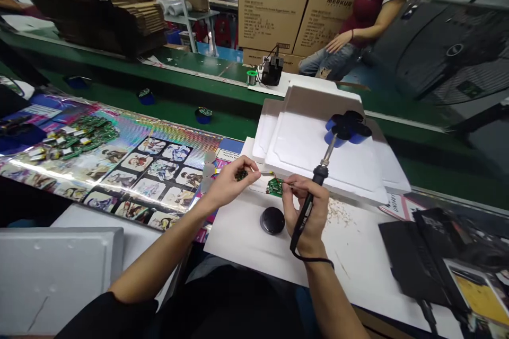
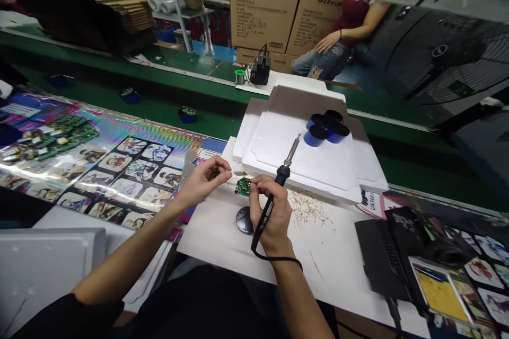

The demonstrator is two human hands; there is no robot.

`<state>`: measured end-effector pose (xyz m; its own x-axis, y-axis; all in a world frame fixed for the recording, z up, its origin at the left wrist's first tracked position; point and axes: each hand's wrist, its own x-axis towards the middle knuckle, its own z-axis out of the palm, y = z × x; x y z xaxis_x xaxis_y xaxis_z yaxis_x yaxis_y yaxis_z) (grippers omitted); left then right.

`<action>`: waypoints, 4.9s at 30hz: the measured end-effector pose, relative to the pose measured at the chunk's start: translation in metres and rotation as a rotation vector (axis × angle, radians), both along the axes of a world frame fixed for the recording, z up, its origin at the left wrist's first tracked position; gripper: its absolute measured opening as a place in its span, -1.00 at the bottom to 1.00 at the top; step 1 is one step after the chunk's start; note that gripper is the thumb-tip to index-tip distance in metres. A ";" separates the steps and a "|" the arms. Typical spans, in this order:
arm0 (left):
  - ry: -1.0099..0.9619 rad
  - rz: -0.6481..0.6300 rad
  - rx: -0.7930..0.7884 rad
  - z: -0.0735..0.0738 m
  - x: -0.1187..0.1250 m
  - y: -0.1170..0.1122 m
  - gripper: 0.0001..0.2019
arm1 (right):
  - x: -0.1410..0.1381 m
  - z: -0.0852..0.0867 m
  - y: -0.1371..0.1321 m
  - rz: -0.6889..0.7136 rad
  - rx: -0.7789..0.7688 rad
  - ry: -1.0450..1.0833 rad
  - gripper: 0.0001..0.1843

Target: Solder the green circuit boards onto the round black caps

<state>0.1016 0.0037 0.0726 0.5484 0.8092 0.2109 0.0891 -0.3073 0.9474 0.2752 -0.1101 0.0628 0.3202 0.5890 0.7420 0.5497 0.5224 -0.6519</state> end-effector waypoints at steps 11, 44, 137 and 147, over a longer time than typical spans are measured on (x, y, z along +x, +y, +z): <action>0.043 -0.105 0.053 0.017 0.012 -0.026 -0.75 | -0.001 0.000 -0.015 -0.001 0.007 0.020 -0.59; 0.356 -0.710 0.053 -0.005 -0.004 -0.026 -0.47 | 0.040 -0.026 -0.093 0.066 -0.360 -0.200 -0.51; 0.238 -0.293 0.378 -0.028 -0.001 -0.072 -0.90 | 0.061 0.009 -0.113 -0.040 -0.412 0.018 -0.90; 0.221 -0.255 0.365 -0.029 0.002 -0.078 -0.89 | 0.064 0.011 -0.098 0.176 -0.461 -0.016 -0.88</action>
<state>0.1035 -0.0739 0.0435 0.7826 0.5387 0.3120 0.1544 -0.6535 0.7410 0.3390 -0.2080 0.0742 0.1766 0.9014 0.3952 0.4910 0.2673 -0.8291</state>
